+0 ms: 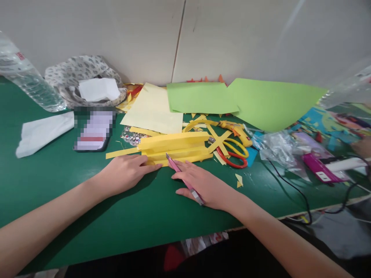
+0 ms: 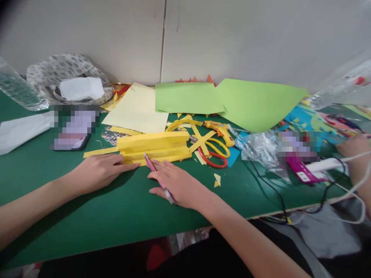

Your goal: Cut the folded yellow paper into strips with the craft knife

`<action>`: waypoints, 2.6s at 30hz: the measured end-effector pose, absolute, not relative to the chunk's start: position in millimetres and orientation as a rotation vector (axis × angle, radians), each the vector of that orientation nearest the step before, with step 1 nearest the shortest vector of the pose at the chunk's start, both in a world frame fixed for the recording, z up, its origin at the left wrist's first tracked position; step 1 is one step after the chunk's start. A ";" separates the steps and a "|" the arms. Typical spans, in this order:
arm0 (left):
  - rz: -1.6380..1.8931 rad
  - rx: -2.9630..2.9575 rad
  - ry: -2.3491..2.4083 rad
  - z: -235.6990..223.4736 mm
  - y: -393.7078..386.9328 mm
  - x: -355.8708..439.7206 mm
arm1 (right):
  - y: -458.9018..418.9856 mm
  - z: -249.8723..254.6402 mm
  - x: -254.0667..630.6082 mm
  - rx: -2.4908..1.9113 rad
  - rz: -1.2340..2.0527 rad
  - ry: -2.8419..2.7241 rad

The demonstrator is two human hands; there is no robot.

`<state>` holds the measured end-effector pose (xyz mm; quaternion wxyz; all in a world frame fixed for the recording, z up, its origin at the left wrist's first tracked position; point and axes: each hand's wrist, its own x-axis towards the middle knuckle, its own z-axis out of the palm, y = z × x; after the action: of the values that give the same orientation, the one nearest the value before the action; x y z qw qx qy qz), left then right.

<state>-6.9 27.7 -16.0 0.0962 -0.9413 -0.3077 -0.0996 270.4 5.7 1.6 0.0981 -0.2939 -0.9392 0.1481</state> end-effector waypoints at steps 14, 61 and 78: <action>-0.321 -2.808 -0.910 -16.4 27.3 -7.8 | 12.2 6.8 297.3 -0.942 0.392 -2.692; -0.597 -2.987 -0.603 -5.8 25.8 -4.8 | 26.8 -7.4 298.8 -1.512 0.496 -2.072; -0.607 -2.954 -0.581 -5.6 24.3 -3.1 | 12.1 -9.5 317.6 -1.112 -0.114 -2.321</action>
<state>-3.1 24.3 -5.6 0.0354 -0.9612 -0.1891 -0.1975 317.6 12.1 -9.5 0.2792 -0.4145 -0.8651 -0.0426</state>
